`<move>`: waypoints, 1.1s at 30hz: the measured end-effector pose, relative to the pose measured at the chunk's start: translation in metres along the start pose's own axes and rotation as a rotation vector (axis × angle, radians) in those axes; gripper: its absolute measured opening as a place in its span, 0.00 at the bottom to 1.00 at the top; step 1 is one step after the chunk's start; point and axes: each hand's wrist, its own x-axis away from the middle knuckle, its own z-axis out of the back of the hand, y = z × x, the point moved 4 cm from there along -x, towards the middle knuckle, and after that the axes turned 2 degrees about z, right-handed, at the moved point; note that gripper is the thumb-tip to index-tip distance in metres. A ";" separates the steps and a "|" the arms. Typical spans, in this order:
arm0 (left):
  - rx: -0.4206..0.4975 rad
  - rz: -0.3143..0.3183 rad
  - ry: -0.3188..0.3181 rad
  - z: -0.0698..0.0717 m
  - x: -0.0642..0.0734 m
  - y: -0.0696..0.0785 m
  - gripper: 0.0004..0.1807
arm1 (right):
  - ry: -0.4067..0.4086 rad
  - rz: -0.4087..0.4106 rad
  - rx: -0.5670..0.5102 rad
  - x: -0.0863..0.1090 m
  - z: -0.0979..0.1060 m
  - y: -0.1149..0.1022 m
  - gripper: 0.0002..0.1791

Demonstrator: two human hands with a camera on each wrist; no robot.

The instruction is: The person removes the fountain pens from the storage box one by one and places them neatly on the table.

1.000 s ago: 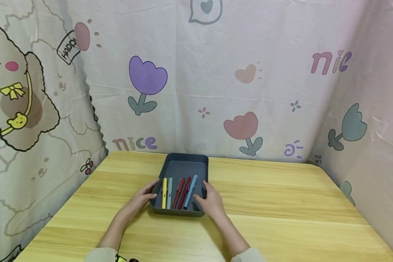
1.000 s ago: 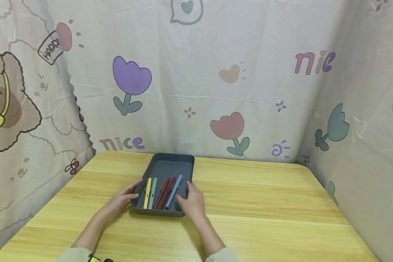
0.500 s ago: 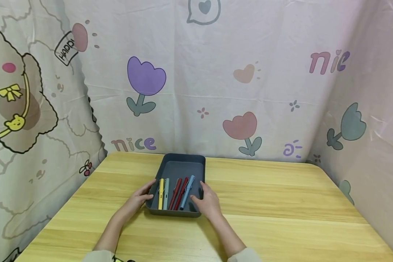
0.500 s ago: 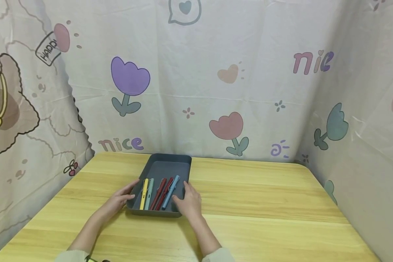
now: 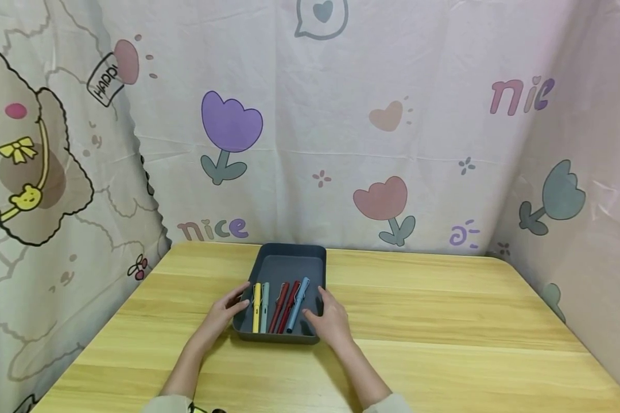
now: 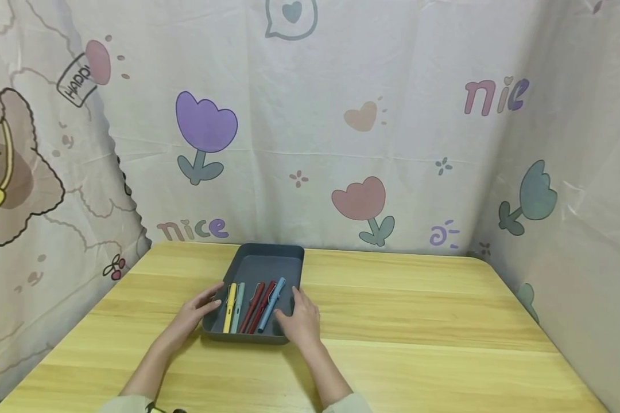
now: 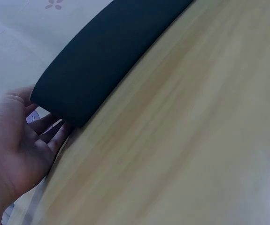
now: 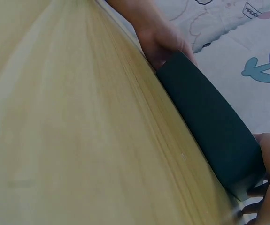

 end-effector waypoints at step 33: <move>-0.092 -0.025 0.019 0.000 -0.007 0.002 0.30 | 0.107 0.163 -0.288 -0.013 0.016 -0.030 0.25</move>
